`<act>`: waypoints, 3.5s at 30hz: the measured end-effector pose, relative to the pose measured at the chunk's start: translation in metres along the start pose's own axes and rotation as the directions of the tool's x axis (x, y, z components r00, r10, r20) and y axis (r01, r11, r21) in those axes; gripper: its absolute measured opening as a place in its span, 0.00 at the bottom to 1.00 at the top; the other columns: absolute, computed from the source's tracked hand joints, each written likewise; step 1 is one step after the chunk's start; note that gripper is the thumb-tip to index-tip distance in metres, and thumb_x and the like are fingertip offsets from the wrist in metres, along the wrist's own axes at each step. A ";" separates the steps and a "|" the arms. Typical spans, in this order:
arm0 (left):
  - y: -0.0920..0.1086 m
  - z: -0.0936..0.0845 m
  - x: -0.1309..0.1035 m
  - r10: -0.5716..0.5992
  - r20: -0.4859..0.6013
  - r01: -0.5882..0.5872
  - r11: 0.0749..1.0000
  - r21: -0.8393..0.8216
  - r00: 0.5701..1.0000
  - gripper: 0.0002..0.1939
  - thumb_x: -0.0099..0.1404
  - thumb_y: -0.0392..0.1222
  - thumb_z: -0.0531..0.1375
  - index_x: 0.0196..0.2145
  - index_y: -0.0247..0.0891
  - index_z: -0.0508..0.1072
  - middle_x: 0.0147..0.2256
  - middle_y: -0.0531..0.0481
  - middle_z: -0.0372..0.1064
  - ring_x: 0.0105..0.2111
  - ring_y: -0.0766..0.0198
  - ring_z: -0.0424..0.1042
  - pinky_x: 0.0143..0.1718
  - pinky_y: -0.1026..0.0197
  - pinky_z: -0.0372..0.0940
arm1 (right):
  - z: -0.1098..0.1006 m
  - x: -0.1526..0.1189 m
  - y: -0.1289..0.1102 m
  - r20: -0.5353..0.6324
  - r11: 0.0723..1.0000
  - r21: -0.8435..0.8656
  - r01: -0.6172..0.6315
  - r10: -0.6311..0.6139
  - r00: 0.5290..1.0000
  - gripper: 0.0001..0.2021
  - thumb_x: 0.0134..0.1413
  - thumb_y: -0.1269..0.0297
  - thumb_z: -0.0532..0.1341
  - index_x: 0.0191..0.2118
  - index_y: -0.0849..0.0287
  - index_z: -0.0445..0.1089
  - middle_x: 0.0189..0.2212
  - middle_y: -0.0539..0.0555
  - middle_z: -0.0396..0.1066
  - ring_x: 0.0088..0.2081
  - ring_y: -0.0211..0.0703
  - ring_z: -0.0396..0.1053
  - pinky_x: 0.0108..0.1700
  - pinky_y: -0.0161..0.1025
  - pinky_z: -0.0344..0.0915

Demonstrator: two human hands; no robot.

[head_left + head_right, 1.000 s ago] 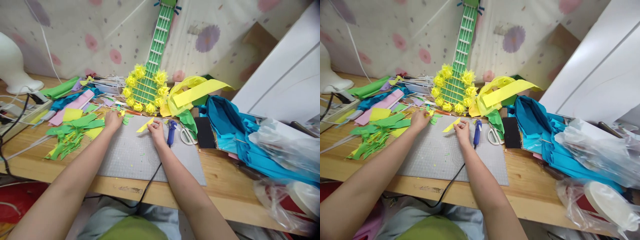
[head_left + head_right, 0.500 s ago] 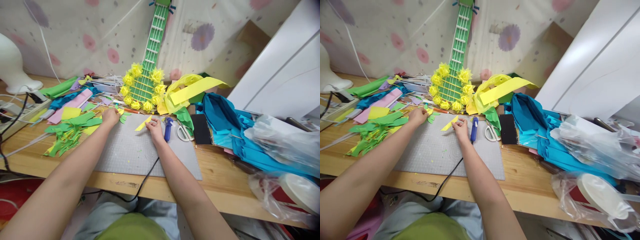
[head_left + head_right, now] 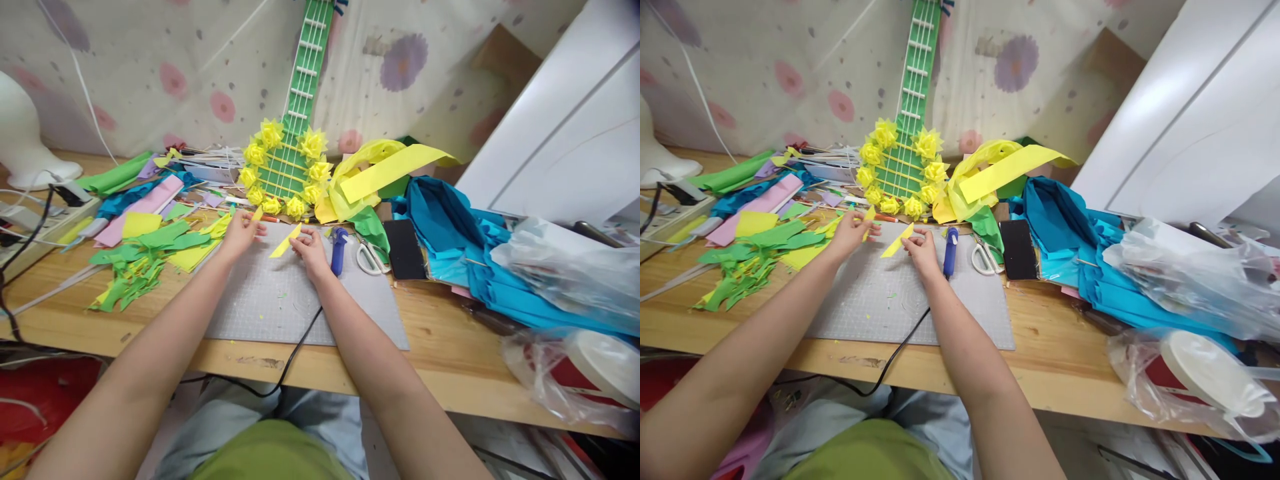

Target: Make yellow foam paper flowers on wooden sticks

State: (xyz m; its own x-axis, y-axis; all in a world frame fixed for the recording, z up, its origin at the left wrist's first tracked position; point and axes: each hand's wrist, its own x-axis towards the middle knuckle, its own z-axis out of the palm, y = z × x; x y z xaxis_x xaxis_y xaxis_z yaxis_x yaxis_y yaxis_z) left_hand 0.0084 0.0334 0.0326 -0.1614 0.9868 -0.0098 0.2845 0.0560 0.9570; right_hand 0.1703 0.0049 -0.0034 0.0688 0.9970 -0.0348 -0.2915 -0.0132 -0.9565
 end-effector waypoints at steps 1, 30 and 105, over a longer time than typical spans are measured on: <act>-0.002 0.007 -0.008 -0.058 0.084 0.069 0.990 -0.123 0.995 0.11 0.59 0.36 0.53 0.41 0.35 0.61 0.30 0.47 0.71 0.28 0.64 0.72 0.31 0.59 0.66 | 0.000 -0.001 -0.001 0.023 1.000 0.001 0.014 -0.014 1.000 0.22 0.33 0.64 0.64 0.37 0.55 0.55 0.20 0.40 0.63 0.21 0.31 0.61 0.24 0.31 0.54; -0.014 0.018 -0.048 -0.025 0.523 0.265 0.882 -0.390 0.852 0.14 0.57 0.36 0.59 0.42 0.31 0.68 0.39 0.41 0.72 0.30 0.66 0.73 0.30 0.65 0.67 | 0.012 0.000 0.010 0.025 0.985 -0.173 0.021 -0.017 1.000 0.19 0.33 0.64 0.65 0.35 0.56 0.58 0.23 0.44 0.67 0.23 0.33 0.66 0.25 0.32 0.62; -0.002 0.012 -0.053 -0.166 0.386 0.224 0.968 -0.110 0.907 0.18 0.56 0.52 0.56 0.26 0.31 0.70 0.23 0.44 0.72 0.17 0.67 0.68 0.19 0.65 0.63 | 0.010 0.000 -0.002 -0.079 0.963 0.241 -0.119 0.142 0.987 0.17 0.25 0.68 0.68 0.26 0.58 0.62 0.18 0.43 0.65 0.23 0.31 0.63 0.27 0.32 0.57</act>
State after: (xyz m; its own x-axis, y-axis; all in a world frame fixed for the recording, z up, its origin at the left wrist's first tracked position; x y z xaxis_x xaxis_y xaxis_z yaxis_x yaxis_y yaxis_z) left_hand 0.0280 -0.0172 0.0278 0.1714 0.9446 -0.2798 0.1350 0.2588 0.9565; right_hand 0.1611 0.0059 0.0014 0.1021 0.9759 -0.1928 -0.5190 -0.1131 -0.8473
